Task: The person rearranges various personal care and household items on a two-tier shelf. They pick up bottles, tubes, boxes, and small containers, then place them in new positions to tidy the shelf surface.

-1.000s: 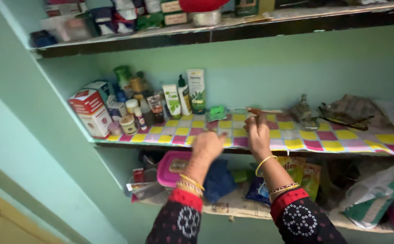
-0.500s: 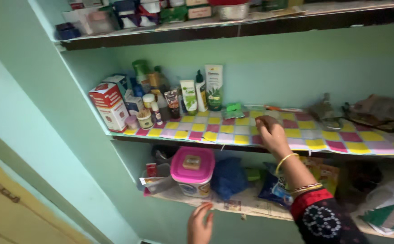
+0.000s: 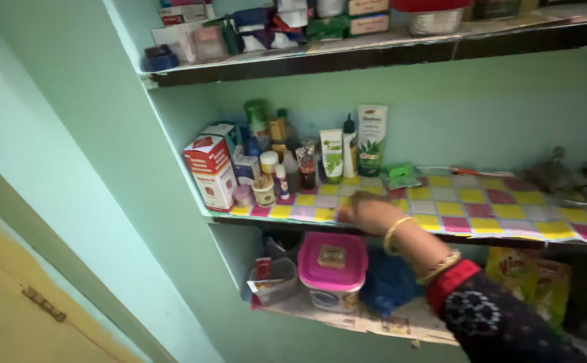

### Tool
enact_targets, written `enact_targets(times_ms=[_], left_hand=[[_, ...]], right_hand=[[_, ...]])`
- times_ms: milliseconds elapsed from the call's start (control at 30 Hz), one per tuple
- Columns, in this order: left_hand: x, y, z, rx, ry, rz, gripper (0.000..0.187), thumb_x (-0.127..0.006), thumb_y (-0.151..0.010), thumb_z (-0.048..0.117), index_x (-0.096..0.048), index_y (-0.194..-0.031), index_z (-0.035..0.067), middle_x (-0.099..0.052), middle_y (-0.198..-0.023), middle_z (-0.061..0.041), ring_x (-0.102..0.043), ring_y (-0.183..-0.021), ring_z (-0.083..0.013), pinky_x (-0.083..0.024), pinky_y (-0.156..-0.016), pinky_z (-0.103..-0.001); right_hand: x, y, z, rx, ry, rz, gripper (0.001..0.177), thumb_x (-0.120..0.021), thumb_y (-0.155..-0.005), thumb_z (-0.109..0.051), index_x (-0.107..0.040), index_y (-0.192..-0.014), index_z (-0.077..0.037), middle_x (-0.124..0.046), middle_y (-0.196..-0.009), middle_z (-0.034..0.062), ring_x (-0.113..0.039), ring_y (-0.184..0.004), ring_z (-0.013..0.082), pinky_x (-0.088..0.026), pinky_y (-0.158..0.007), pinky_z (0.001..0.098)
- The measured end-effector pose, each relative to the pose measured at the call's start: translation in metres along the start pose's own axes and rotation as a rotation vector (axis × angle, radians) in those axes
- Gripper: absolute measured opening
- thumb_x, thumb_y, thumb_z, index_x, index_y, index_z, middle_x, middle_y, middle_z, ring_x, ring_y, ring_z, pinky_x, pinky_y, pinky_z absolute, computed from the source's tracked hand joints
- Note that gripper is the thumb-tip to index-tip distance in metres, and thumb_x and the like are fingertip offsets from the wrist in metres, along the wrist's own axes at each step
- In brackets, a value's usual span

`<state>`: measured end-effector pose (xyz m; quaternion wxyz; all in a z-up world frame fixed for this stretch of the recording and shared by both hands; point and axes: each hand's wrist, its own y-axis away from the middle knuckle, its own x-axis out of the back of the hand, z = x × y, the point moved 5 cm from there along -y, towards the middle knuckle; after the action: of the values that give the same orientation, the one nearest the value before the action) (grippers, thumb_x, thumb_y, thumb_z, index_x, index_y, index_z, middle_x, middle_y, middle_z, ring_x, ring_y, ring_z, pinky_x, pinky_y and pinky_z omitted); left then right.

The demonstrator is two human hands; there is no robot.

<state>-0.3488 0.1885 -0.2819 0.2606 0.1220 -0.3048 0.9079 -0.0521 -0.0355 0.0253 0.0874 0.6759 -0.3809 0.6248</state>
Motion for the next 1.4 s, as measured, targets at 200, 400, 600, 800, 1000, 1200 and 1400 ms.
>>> enact_targets(times_ms=[200,400,600,800,1000,1200,1400], left_hand=[[0.017,-0.023,-0.029,0.032,0.017,-0.030,0.024,-0.072,-0.086,0.010,-0.075,-0.110,0.005,-0.076,-0.109,-0.012,-0.074,-0.101,-0.0278,-0.056,-0.087,-0.037],[0.008,-0.032,-0.020,0.062,0.049,-0.076,0.023,-0.071,-0.087,0.009,-0.075,-0.109,0.005,-0.076,-0.106,-0.012,-0.075,-0.097,-0.0263,-0.056,-0.084,-0.036],[-0.021,-0.036,0.030,0.060,0.094,-0.133,0.022,-0.071,-0.087,0.009,-0.075,-0.108,0.005,-0.076,-0.104,-0.012,-0.076,-0.094,-0.0248,-0.057,-0.082,-0.034],[-0.049,-0.002,0.064,-0.048,0.184,-0.131,0.021,-0.070,-0.088,0.009,-0.074,-0.108,0.004,-0.076,-0.101,-0.012,-0.077,-0.091,-0.0234,-0.058,-0.079,-0.033],[-0.078,-0.062,0.276,-0.479,0.321,-0.042,0.016,-0.065,-0.093,0.005,-0.070,-0.107,0.002,-0.075,-0.102,-0.013,-0.074,-0.095,-0.0275,-0.057,-0.082,-0.035],[-0.186,-0.104,0.449,-0.694,0.246,-0.128,0.014,-0.063,-0.095,0.008,-0.072,-0.105,0.005,-0.072,-0.104,-0.014,-0.068,-0.099,-0.0368,-0.054,-0.085,-0.045],[-0.275,-0.087,0.461,-0.713,-0.061,-0.167,0.030,-0.064,-0.093,0.032,-0.075,-0.102,0.006,-0.073,-0.102,-0.014,-0.066,-0.101,-0.0374,-0.051,-0.087,-0.050]], right_hand=[[-0.035,0.009,-0.162,0.428,-0.312,-0.174,0.066,-0.047,-0.104,-0.055,-0.055,-0.139,0.000,-0.051,-0.148,0.0238,-0.044,-0.141,0.0402,-0.034,-0.116,0.0484],[-0.018,-0.004,-0.154,0.383,-0.387,-0.022,0.064,-0.046,-0.100,-0.052,-0.058,-0.138,-0.003,-0.052,-0.151,0.0226,-0.052,-0.133,0.0409,-0.043,-0.108,0.0472],[-0.013,-0.004,-0.010,0.000,0.035,-0.018,0.065,-0.043,-0.100,-0.060,-0.063,-0.127,-0.004,-0.058,-0.140,0.0195,-0.053,-0.133,0.0369,-0.041,-0.113,0.0489],[0.047,0.105,0.097,-0.154,0.316,0.137,0.079,-0.039,-0.095,-0.067,-0.062,-0.129,0.000,-0.061,-0.133,0.0219,-0.057,-0.122,0.0367,-0.043,-0.100,0.0552],[0.141,0.212,0.157,-0.735,0.593,0.069,0.071,-0.050,-0.092,-0.068,-0.073,-0.105,-0.003,-0.071,-0.111,0.0180,-0.067,-0.112,0.0330,-0.054,-0.096,0.0460],[0.101,0.185,0.146,-0.011,0.152,0.331,0.062,-0.051,-0.097,-0.054,-0.067,-0.114,0.004,-0.069,-0.112,0.0248,-0.066,-0.100,0.0418,-0.051,-0.085,0.0509],[0.098,0.207,0.221,-0.439,0.255,-0.088,0.069,-0.042,-0.098,-0.066,-0.071,-0.108,-0.005,-0.073,-0.112,0.0200,-0.069,-0.108,0.0375,-0.053,-0.094,0.0496]])
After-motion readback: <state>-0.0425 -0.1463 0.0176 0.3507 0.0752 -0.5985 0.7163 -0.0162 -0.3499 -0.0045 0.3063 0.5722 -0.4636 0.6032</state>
